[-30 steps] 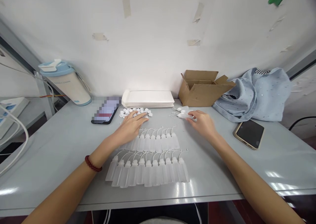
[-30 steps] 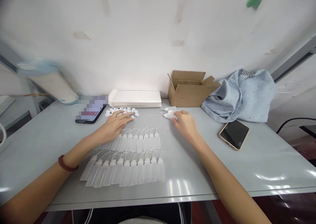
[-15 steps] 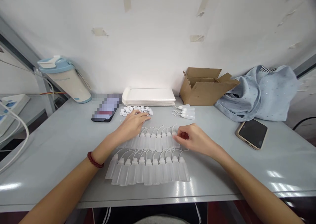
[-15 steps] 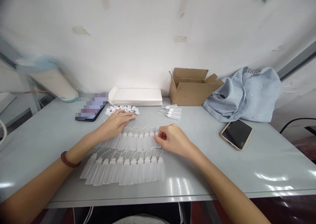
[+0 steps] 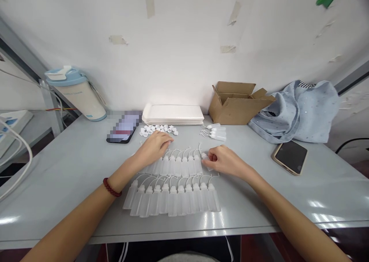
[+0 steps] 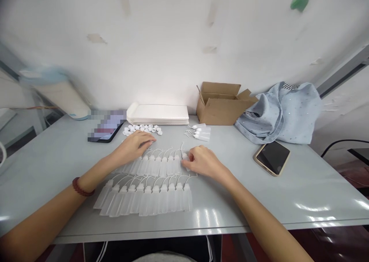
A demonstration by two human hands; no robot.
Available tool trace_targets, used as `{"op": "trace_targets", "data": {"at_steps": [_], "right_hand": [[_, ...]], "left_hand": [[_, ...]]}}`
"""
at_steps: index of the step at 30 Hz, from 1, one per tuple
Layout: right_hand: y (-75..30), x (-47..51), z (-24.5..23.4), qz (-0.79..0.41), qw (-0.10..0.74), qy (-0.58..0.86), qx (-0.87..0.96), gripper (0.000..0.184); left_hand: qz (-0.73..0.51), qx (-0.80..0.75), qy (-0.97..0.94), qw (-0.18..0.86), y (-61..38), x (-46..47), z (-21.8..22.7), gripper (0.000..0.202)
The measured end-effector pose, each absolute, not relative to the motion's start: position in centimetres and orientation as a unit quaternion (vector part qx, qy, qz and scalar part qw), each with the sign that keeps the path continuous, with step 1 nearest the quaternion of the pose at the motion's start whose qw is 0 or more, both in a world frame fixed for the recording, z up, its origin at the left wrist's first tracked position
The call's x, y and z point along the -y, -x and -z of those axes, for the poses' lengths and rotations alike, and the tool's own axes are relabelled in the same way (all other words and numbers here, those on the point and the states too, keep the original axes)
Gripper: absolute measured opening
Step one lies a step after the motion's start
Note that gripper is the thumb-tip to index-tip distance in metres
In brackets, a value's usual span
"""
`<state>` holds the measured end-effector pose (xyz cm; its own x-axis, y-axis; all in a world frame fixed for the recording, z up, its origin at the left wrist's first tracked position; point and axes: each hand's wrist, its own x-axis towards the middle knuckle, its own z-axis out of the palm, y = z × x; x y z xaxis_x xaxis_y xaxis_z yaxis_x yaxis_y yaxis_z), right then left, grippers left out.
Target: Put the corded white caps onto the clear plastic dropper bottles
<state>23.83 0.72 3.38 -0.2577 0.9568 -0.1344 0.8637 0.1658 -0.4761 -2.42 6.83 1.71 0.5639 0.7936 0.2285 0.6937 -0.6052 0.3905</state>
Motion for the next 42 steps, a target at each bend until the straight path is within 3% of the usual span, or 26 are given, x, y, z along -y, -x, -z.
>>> {"op": "trace_targets", "data": {"at_steps": [14,20,26,31,42], "right_hand": [[-22.9,0.3,-4.5,-0.243,0.249,0.512,0.786,0.022],[-22.6,1.3,-4.8,-0.317,0.322,0.438,0.777,0.009],[-22.1,1.7,-5.4,-0.392,0.34,0.419,0.745,0.015],[-21.8,1.8,-5.6,-0.435,0.315,0.405,0.74,0.017],[-21.9,2.0,-5.6,-0.501,0.302,0.381,0.716,0.024]], "left_hand": [[-0.237,-0.451,-0.837,0.2,1.9,-5.9,-3.1,0.015],[-0.29,-0.385,-0.76,0.436,0.4,-2.7,-5.5,0.015],[-0.346,-0.353,-0.68,0.541,-0.4,-0.9,-5.6,0.014],[-0.369,-0.325,-0.678,0.546,-0.5,-0.4,-5.5,0.012],[-0.383,-0.323,-0.736,0.455,-0.6,0.1,-5.6,0.013]]}}
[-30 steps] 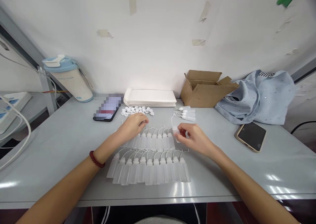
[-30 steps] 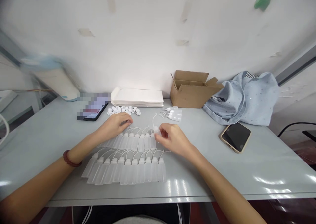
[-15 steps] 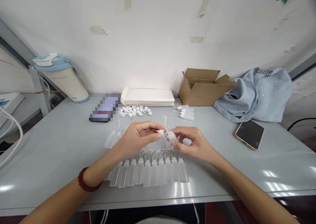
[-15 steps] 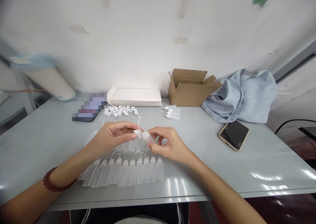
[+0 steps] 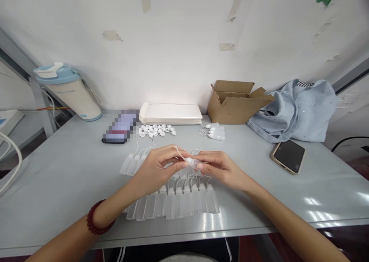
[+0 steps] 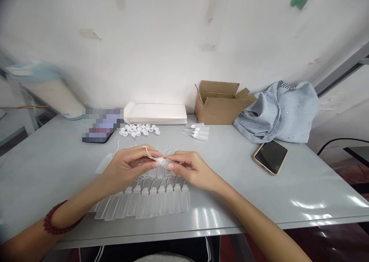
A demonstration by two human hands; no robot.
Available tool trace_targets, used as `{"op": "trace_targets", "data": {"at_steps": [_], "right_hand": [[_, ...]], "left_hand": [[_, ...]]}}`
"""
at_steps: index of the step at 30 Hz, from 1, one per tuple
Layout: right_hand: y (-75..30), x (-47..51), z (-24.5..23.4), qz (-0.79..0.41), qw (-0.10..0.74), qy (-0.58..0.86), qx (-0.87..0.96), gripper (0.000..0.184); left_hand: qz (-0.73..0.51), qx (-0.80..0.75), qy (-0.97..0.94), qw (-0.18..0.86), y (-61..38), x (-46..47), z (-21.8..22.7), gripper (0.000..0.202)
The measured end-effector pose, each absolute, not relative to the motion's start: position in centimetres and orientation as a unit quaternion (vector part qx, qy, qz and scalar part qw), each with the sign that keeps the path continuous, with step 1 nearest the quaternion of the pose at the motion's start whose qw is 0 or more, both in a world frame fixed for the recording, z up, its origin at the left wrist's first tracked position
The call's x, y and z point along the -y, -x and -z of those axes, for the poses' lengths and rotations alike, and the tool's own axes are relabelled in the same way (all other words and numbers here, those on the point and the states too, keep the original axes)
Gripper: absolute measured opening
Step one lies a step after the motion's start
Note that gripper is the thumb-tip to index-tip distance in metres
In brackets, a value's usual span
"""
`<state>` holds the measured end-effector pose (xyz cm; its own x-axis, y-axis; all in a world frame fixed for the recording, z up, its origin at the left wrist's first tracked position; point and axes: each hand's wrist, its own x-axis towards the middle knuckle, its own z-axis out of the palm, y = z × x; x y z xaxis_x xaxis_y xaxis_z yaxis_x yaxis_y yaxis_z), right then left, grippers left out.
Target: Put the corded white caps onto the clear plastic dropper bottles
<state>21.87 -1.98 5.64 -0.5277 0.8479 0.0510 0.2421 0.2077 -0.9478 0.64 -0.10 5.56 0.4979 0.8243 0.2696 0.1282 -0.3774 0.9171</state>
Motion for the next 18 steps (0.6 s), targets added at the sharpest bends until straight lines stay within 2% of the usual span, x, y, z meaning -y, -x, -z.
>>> {"op": "trace_targets", "data": {"at_steps": [6,14,18], "right_hand": [[-21.3,2.3,-4.4,-0.465,0.33,0.42,0.706,0.023],[-21.0,2.5,-3.5,-0.347,0.306,0.443,0.768,0.018],[-21.0,2.5,-3.4,-0.393,0.31,0.438,0.747,0.017]], "left_hand": [[-0.366,-0.397,-0.687,0.486,-1.0,0.2,-5.6,0.011],[-0.296,-0.45,-0.642,0.546,-1.1,0.1,-5.2,0.019],[-0.296,-0.435,-0.655,0.543,-1.2,0.3,-4.9,0.019]]}}
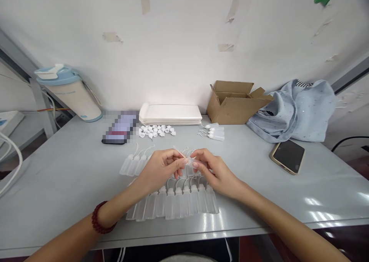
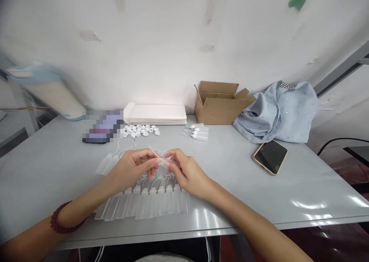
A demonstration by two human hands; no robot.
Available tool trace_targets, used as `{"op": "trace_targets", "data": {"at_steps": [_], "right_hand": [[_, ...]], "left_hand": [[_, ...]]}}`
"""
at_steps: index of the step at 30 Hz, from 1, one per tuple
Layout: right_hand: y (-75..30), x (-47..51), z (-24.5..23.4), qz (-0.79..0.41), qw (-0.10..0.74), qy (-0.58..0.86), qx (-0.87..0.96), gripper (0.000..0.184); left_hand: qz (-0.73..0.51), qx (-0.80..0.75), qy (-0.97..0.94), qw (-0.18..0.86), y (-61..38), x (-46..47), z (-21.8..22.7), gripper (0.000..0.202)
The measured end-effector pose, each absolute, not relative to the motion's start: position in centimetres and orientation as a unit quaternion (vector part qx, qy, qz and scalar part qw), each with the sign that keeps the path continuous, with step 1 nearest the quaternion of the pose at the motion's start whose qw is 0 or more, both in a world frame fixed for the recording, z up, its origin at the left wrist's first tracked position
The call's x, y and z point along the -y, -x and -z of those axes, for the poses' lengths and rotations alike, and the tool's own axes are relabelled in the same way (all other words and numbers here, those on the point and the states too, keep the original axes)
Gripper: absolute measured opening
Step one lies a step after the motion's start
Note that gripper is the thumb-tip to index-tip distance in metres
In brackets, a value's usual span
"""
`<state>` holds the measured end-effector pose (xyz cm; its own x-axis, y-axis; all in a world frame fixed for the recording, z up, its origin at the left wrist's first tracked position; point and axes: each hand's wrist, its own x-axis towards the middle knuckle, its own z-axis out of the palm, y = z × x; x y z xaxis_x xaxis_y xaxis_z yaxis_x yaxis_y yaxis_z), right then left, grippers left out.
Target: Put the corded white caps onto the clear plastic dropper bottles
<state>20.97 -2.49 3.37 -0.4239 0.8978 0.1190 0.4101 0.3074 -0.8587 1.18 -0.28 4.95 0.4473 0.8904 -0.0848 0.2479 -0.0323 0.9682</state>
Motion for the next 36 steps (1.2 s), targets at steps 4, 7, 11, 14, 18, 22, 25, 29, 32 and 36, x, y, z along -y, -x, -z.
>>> {"op": "trace_targets", "data": {"at_steps": [4,7,11,14,18,22,25,29,32,36], "right_hand": [[-21.0,2.3,-3.6,-0.508,0.323,0.428,0.674,0.02],[-21.1,2.2,-3.8,-0.588,0.326,0.412,0.614,0.026],[-21.0,2.1,-4.2,-0.642,0.325,0.397,0.57,0.03],[-21.0,2.2,-4.5,-0.647,0.328,0.391,0.566,0.027],[-21.0,2.4,-4.6,-0.627,0.332,0.389,0.588,0.025],[-21.1,2.7,-4.7,-0.555,0.332,0.409,0.644,0.021],[-21.1,2.8,-4.9,-0.532,0.326,0.416,0.662,0.018],[-21.2,2.8,-5.1,-0.544,0.335,0.418,0.646,0.02],[-21.2,2.6,-5.1,-0.569,0.332,0.425,0.621,0.024],[-21.3,2.2,-4.9,-0.622,0.313,0.425,0.579,0.026]], "left_hand": [[-0.325,-0.398,-0.714,0.476,-1.2,0.5,-4.6,0.012],[-0.354,-0.352,-0.776,0.386,-1.1,0.6,-4.3,0.012],[-0.379,-0.315,-0.794,0.355,-1.0,0.7,-4.6,0.013],[-0.361,-0.336,-0.763,0.418,-1.0,0.8,-4.9,0.015],[-0.306,-0.406,-0.7,0.501,-1.1,0.8,-5.3,0.022],[-0.257,-0.417,-0.698,0.521,-1.1,0.7,-5.5,0.031],[-0.261,-0.4,-0.72,0.504,-1.0,0.8,-5.6,0.026],[-0.325,-0.346,-0.799,0.37,-1.1,1.0,-4.9,0.014],[-0.357,-0.3,-0.851,0.241,-1.1,1.1,-4.0,0.012],[-0.345,-0.27,-0.881,0.179,-0.9,1.1,-3.2,0.013]]}}
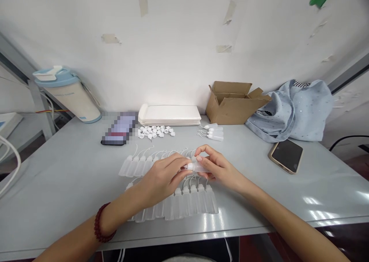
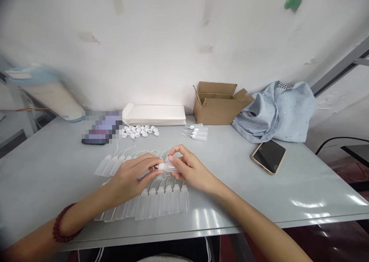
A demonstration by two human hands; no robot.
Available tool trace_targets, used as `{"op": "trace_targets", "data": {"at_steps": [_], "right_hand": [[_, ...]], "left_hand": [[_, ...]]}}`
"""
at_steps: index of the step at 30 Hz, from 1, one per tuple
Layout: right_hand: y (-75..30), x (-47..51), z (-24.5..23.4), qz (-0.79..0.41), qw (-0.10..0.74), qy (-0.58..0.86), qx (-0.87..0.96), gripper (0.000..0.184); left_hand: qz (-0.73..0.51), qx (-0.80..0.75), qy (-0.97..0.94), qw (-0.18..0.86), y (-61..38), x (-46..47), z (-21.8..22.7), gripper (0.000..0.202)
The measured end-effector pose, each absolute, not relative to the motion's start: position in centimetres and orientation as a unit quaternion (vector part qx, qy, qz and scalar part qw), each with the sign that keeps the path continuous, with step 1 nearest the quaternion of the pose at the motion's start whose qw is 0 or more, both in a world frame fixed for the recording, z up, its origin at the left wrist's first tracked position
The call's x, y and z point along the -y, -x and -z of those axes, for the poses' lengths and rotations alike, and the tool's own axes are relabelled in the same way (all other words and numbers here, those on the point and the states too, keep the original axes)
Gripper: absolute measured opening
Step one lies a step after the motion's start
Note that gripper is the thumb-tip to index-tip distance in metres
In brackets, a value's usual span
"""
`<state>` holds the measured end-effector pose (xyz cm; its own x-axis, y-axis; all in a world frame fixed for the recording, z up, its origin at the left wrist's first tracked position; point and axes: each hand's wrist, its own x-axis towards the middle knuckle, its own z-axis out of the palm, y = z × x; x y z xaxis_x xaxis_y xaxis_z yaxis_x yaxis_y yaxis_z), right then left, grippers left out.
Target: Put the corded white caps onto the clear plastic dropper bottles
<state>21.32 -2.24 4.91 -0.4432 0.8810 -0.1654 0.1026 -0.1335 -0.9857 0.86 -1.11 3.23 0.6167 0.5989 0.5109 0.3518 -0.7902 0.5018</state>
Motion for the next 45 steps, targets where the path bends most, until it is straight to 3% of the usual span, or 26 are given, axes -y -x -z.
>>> {"op": "trace_targets", "data": {"at_steps": [7,12,15,18,23,26,29,33,38,41,45], "right_hand": [[-21.4,2.2,-4.6,-0.607,0.327,0.405,0.6,0.027],[-21.3,2.5,-4.9,-0.551,0.31,0.421,0.651,0.026],[-21.3,2.7,-5.0,-0.536,0.304,0.424,0.664,0.024],[-21.2,2.7,-5.0,-0.58,0.308,0.411,0.633,0.026],[-21.3,2.1,-4.8,-0.688,0.298,0.373,0.547,0.029],[-21.4,2.0,-4.7,-0.708,0.284,0.376,0.526,0.032],[-21.4,2.1,-4.7,-0.704,0.293,0.372,0.529,0.032],[-21.5,2.2,-4.9,-0.68,0.312,0.355,0.56,0.028],[-21.7,2.2,-5.1,-0.623,0.331,0.369,0.605,0.028],[-21.6,2.4,-5.2,-0.576,0.361,0.389,0.622,0.026],[-21.5,2.4,-5.0,-0.597,0.371,0.382,0.601,0.026]], "left_hand": [[-0.326,-0.337,-0.829,0.306,-1.1,1.2,-4.7,0.013],[-0.255,-0.401,-0.75,0.461,-1.0,1.0,-5.6,0.028],[-0.236,-0.399,-0.732,0.499,-0.9,1.0,-5.7,0.03],[-0.282,-0.364,-0.789,0.408,-1.0,1.1,-5.2,0.021],[-0.365,-0.258,-0.889,0.101,-1.0,1.4,-3.2,0.01],[-0.379,-0.244,-0.891,0.054,-1.0,1.5,-2.9,0.011],[-0.359,-0.296,-0.869,0.169,-1.2,1.5,-3.8,0.01],[-0.247,-0.365,-0.817,0.371,-1.4,1.6,-5.6,0.034],[-0.213,-0.383,-0.74,0.51,-1.2,1.8,-6.1,0.042],[-0.219,-0.376,-0.727,0.531,-1.1,1.9,-6.2,0.041],[-0.248,-0.361,-0.798,0.415,-1.3,2.3,-6.0,0.04]]}}
